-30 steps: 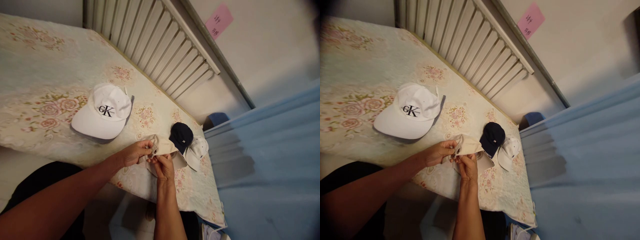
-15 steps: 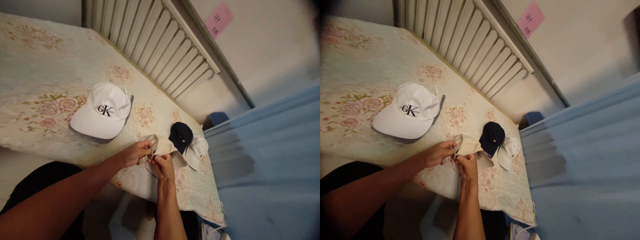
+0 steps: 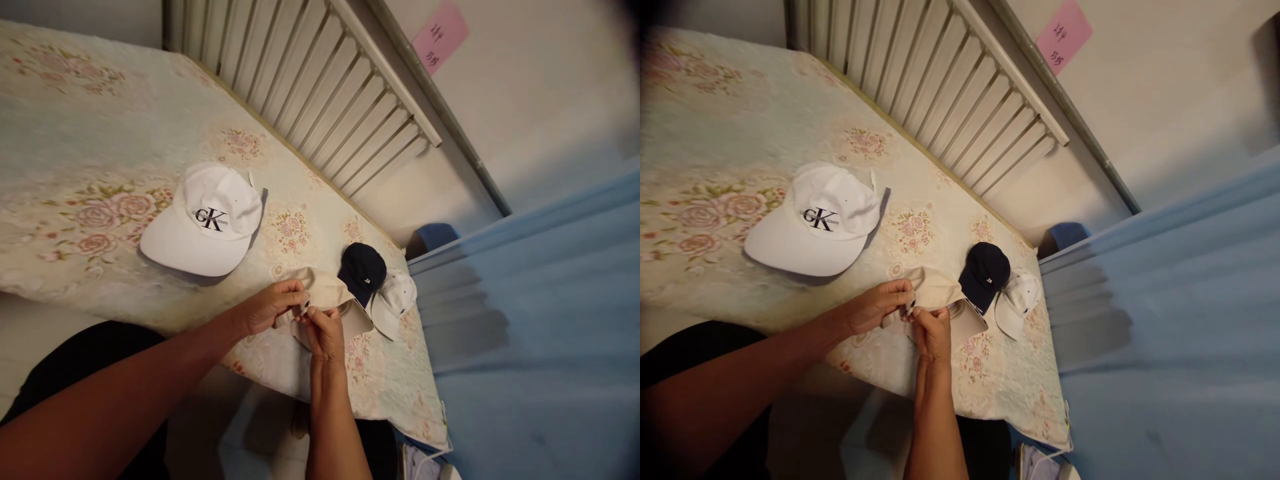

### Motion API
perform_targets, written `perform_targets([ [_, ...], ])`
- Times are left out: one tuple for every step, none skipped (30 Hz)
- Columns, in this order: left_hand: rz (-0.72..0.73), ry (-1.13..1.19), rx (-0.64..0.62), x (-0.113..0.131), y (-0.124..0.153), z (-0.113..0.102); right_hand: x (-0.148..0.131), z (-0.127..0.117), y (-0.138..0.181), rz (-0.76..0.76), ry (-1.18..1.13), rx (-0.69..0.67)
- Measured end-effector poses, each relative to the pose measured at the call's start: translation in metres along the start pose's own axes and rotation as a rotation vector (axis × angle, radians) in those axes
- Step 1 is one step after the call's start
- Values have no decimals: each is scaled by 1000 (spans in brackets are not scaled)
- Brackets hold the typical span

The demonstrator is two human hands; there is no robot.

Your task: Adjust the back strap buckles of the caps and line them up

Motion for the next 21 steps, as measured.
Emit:
perform_targets([
  [1, 9, 5, 0, 0, -1, 0, 0, 0, -2, -4, -2],
  [1, 19, 7, -1, 0, -1, 0, 0, 0, -3, -8, -4],
  [-1, 30, 8, -1, 0, -1, 0, 0, -1, -1, -11, -6],
  [-5, 40, 9, -2, 0, -1, 0, 0, -1, 3, -13, -6],
  [-7, 49, 12, -3, 0, -2, 0, -1, -2, 8, -15, -3],
  [-7, 58, 15, -3, 0, -2, 1, -1, -2, 14, -17, 1],
  [-5, 67, 18, -3, 0, -2, 1, -2, -2, 19, -22, 6],
  [-3, 75, 21, -3, 0, -2, 2, -3, -3, 23, -30, 11],
  [-1, 83, 22, -3, 0, -2, 2, -4, -4, 25, -39, 14],
  [1, 89, 23, -3, 0, -2, 3, -4, -4, 26, -50, 16],
  [2, 96, 25, -2, 0, -2, 4, -5, -5, 26, -60, 17],
  [1, 100, 27, -2, -1, -2, 4, -5, -5, 27, -69, 16],
  [0, 105, 31, -3, -1, -2, 5, -6, -6, 27, -75, 16],
  [-1, 107, 35, -3, -1, -3, 6, -7, -7, 27, -79, 16],
  [0, 109, 40, -3, -2, -3, 7, -7, -8, 27, -80, 15],
  [2, 109, 44, -4, -2, -4, 7, -8, -8, 27, -82, 13],
  [6, 110, 49, -4, -2, -5, 8, -8, -9, 25, -85, 11],
  [11, 110, 53, -4, -3, -5, 9, -8, -9, 23, -88, 10],
  [16, 111, 56, -4, -3, -6, 9, -9, -10, 21, -91, 10],
  [19, 111, 56, -4, -3, -6, 10, -9, -10, 20, -94, 12],
  [19, 110, 56, -4, -4, -6, 10, -9, -10, 19, -98, 16],
])
Point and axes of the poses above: each hand's wrist, its own y-axis away from the middle knuckle, its own z-axis out of the palm, x = y × z, the point moved 6 cm from there along -y, towards the middle knuckle, and after that the axes turned 7 degrees about x, right-handed, at the moved point
